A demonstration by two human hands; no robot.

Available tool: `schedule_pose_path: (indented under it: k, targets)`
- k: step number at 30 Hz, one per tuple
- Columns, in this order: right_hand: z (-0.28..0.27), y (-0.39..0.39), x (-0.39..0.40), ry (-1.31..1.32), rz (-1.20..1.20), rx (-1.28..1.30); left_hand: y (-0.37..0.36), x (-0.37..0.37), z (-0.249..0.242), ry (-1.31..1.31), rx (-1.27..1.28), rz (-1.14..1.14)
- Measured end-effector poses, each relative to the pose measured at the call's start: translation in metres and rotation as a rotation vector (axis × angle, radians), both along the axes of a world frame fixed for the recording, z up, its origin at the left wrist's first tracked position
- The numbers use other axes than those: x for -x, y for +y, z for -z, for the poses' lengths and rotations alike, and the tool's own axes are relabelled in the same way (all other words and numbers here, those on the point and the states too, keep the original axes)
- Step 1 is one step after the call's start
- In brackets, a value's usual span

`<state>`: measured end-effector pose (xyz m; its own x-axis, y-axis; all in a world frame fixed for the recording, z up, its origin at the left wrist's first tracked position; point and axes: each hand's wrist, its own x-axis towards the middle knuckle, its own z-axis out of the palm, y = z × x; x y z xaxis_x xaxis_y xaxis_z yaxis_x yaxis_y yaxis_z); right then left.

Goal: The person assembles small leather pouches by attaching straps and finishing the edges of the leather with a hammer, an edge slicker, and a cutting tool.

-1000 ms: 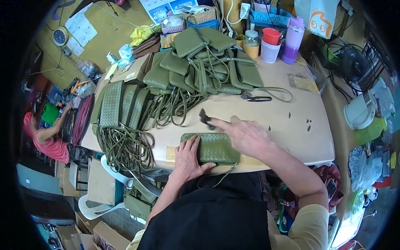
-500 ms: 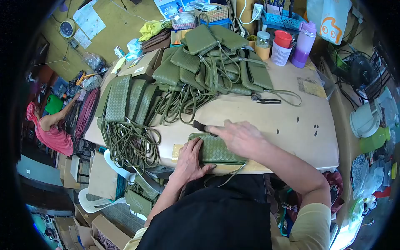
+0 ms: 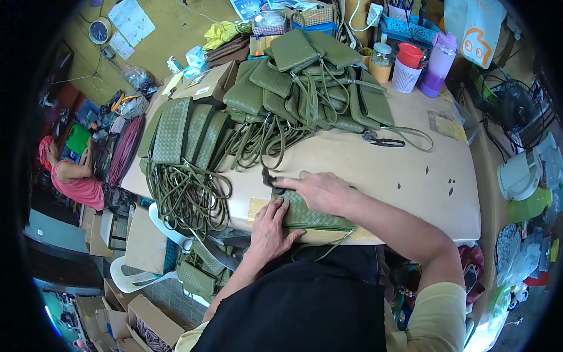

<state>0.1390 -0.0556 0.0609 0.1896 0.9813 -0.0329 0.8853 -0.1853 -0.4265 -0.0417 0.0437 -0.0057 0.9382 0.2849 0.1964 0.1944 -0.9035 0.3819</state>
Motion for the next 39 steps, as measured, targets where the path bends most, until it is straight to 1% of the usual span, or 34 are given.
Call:
schedule_pose_path:
  k: [2, 3, 5, 6, 8, 9, 10, 11, 12, 14, 15, 17, 18, 20, 21, 23, 26, 29, 30, 32, 33, 35, 36, 38, 39]
  targets:
    - [-0.015, 0.007, -0.006, -0.248, 0.001, 0.006, -0.002, -0.003, -0.001, 0.009, -0.030, -0.011]
    - [-0.022, 0.010, -0.001, -0.240, 0.004, 0.002, -0.002, 0.000, -0.001, 0.033, -0.060, -0.013]
    - [-0.038, 0.015, 0.005, -0.114, 0.006, -0.059, -0.001, 0.000, -0.001, 0.034, -0.066, -0.015]
    - [-0.028, 0.014, 0.004, -0.112, 0.010, -0.057, -0.002, 0.000, -0.001, 0.035, -0.063, -0.020]
    - [-0.004, 0.013, 0.002, -0.103, -0.042, 0.071, -0.002, 0.000, -0.002, 0.035, -0.066, -0.015]
    - [-0.015, 0.014, 0.000, -0.105, -0.042, 0.070, -0.002, -0.001, -0.003, 0.034, -0.068, -0.014]
    - [-0.038, 0.017, -0.008, -0.169, -0.003, 0.144, -0.002, -0.007, -0.005, 0.021, -0.068, -0.020]
    - [-0.048, 0.018, -0.008, -0.214, 0.040, 0.218, -0.002, -0.005, -0.009, 0.047, -0.059, -0.009]
    - [-0.043, 0.016, -0.007, -0.208, 0.039, 0.217, -0.001, -0.003, -0.011, 0.074, -0.051, 0.004]
    - [-0.030, 0.009, -0.012, -0.097, 0.059, -0.021, 0.001, -0.004, -0.010, 0.052, -0.062, 0.007]
    - [-0.023, 0.003, -0.012, -0.094, 0.061, -0.018, 0.000, -0.003, -0.009, 0.034, -0.070, 0.013]
    - [-0.013, -0.006, -0.011, -0.107, -0.010, 0.083, 0.002, -0.002, -0.013, 0.061, -0.066, 0.023]
    - [-0.026, -0.007, -0.012, -0.115, -0.015, 0.086, 0.001, -0.005, -0.014, 0.077, -0.057, 0.022]
    - [-0.057, -0.006, -0.009, -0.291, 0.009, 0.160, -0.002, -0.004, -0.015, 0.082, -0.068, 0.023]
    - [-0.053, -0.006, -0.009, -0.293, 0.011, 0.157, 0.000, -0.005, -0.015, 0.082, -0.084, 0.022]
    - [-0.036, -0.010, -0.003, -0.085, 0.052, 0.057, 0.001, -0.006, -0.016, 0.088, -0.088, 0.028]
    - [-0.020, -0.027, -0.003, -0.133, 0.003, 0.117, 0.001, -0.005, -0.020, 0.126, -0.113, 0.042]
    - [-0.060, -0.024, -0.004, -0.159, 0.067, 0.158, 0.000, -0.009, -0.021, 0.162, -0.131, 0.065]
    - [-0.049, -0.025, -0.004, -0.159, 0.072, 0.155, 0.002, -0.011, -0.021, 0.160, -0.127, 0.071]
    - [-0.020, -0.030, -0.006, -0.054, 0.099, 0.034, 0.002, -0.010, -0.021, 0.161, -0.138, 0.071]
    - [-0.022, -0.032, -0.006, -0.055, 0.100, 0.032, 0.001, -0.010, -0.021, 0.162, -0.150, 0.066]
    - [-0.036, -0.037, -0.011, -0.139, 0.061, 0.155, 0.003, -0.013, -0.023, 0.158, -0.140, 0.071]
    - [-0.042, -0.038, -0.010, -0.133, 0.066, 0.157, 0.003, -0.011, -0.023, 0.169, -0.129, 0.082]
    - [-0.054, -0.031, -0.010, -0.077, 0.129, 0.058, 0.002, -0.011, -0.027, 0.178, -0.128, 0.081]
    - [-0.041, -0.033, -0.011, -0.078, 0.133, 0.059, 0.002, -0.012, -0.027, 0.183, -0.121, 0.071]
